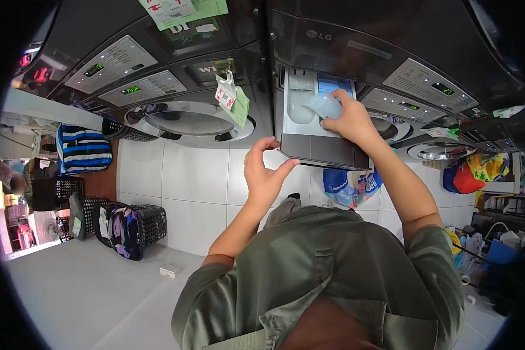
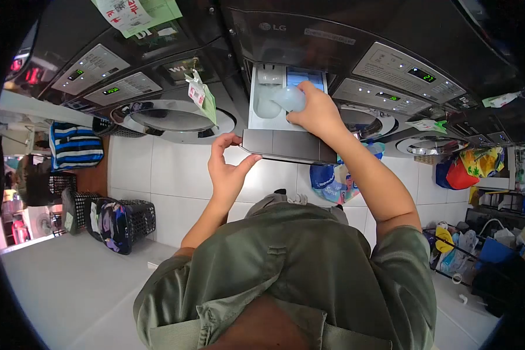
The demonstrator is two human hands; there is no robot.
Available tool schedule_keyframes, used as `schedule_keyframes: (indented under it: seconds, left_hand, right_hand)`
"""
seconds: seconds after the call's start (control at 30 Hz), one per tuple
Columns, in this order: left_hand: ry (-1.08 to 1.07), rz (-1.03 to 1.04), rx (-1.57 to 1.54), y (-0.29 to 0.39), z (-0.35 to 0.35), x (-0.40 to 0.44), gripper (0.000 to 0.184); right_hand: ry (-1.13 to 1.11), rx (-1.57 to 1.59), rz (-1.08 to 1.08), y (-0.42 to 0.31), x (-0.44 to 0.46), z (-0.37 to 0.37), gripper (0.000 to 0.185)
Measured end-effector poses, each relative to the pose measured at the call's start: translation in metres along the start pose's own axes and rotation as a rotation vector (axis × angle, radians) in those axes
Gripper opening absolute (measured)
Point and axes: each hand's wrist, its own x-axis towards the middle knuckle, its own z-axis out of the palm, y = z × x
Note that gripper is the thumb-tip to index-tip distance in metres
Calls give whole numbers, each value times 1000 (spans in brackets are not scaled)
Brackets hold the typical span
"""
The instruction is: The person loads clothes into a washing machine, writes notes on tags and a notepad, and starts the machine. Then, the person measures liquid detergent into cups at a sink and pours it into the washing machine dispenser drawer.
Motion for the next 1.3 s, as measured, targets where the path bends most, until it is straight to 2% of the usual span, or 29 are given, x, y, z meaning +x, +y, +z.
schedule_keyframes:
  seconds: [0.1, 0.17, 0.3, 0.5, 0.67, 0.7, 0.77, 0.9, 1.07, 1.2, 1.23, 1.27, 1.3]
  left_hand:
    - [1, -2, -19, -2, 1, -1, 60]
    - [6, -1, -24, -1, 1, -1, 60]
    - [5, -23, -48, 2, 0, -1, 62]
    - [43, 4, -75, 3, -1, 1, 63]
    - [85, 27, -53, 2, -2, 1, 64]
    - [74, 30, -33, 4, -2, 1, 64]
    - [76, 25, -11, 7, -6, -1, 65]
    - [41, 43, -2, 7, -6, 1, 65]
    - [20, 34, -71, 1, 1, -1, 67]
    - [37, 25, -36, 4, 3, -3, 67]
    - [39, 29, -63, 1, 5, -4, 67]
    - [58, 45, -79, -1, 2, -1, 66]
    - [47, 20, -100, -1, 2, -1, 67]
  right_hand:
    - [46, -32, -58, -4, 2, 0, 60]
    - [91, -163, -134, -6, 6, 1, 62]
    - [22, -218, -154, -31, 13, -5, 62]
    - [-12, -317, -204, -63, 16, -5, 53]
    - [113, -433, -299, -71, 11, 5, 43]
    - [108, -419, -344, -69, 12, 9, 43]
    - [-61, -452, -302, -61, 11, 13, 41]
    - [79, -416, -281, -63, 12, 11, 41]
    - [-96, -381, -278, -52, 17, 12, 43]
    - [44, -339, -261, -52, 15, 12, 43]
    - [-71, -338, -309, -42, 19, 14, 45]
    - [-1, -396, -298, -42, 20, 16, 47]
    - [126, -290, -303, -49, 16, 15, 47]
